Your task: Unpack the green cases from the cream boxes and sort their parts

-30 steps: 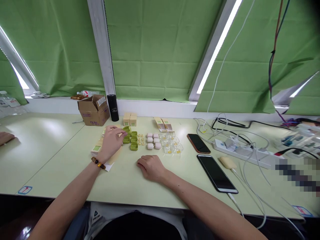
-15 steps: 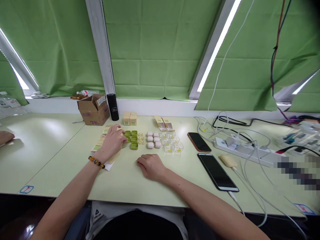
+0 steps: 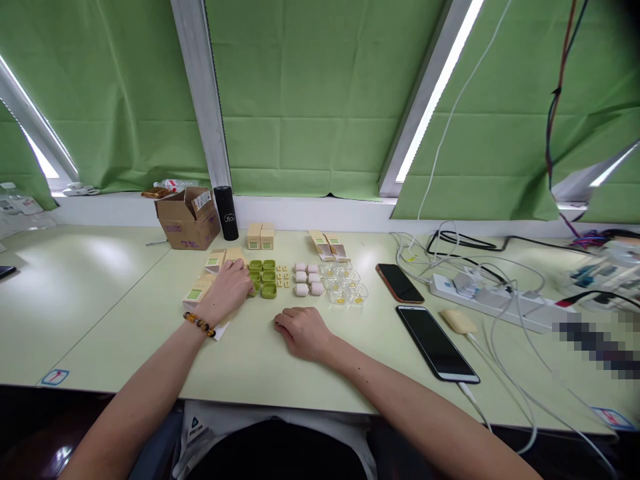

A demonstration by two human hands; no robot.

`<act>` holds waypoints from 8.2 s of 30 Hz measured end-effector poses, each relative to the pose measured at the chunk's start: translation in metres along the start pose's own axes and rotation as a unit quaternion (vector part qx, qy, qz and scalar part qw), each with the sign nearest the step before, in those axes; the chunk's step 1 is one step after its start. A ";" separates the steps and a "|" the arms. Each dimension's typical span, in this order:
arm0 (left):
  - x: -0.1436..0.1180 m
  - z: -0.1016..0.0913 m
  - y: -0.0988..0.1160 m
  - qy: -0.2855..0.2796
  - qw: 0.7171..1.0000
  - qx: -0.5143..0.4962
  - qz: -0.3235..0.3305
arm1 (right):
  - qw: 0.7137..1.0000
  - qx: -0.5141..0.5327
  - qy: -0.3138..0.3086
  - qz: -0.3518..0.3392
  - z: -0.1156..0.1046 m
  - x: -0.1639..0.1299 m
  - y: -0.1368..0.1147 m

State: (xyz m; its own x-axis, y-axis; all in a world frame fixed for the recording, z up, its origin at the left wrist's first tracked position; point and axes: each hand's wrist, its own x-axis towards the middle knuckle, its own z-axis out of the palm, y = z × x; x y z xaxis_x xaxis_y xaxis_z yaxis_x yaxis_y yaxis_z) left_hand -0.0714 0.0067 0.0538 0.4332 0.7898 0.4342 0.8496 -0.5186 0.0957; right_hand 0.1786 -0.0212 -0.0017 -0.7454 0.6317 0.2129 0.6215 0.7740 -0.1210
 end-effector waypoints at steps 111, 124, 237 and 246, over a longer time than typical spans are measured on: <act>0.149 0.068 -0.071 -0.028 0.988 0.067 -0.138 | 1.000 -0.006 0.024 -0.015 0.001 0.006 -0.001; 0.146 0.025 -0.046 0.095 0.955 -0.200 -0.198 | 0.996 0.018 0.082 -0.004 -0.007 0.004 0.007; -0.006 0.059 0.077 0.194 0.974 -0.094 0.069 | 0.893 0.179 0.414 -0.004 -0.008 0.007 0.021; -0.006 0.053 0.078 0.211 0.964 -0.159 0.029 | 0.860 0.265 0.436 0.017 -0.016 0.004 0.021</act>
State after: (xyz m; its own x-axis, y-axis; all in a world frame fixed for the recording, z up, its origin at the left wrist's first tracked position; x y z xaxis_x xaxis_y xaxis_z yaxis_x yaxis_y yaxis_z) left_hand 0.0083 -0.0210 0.0117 0.2596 0.5876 0.7664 0.6630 -0.6854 0.3009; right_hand 0.1928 -0.0028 0.0120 -0.1222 0.5614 0.8184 0.2699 0.8124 -0.5169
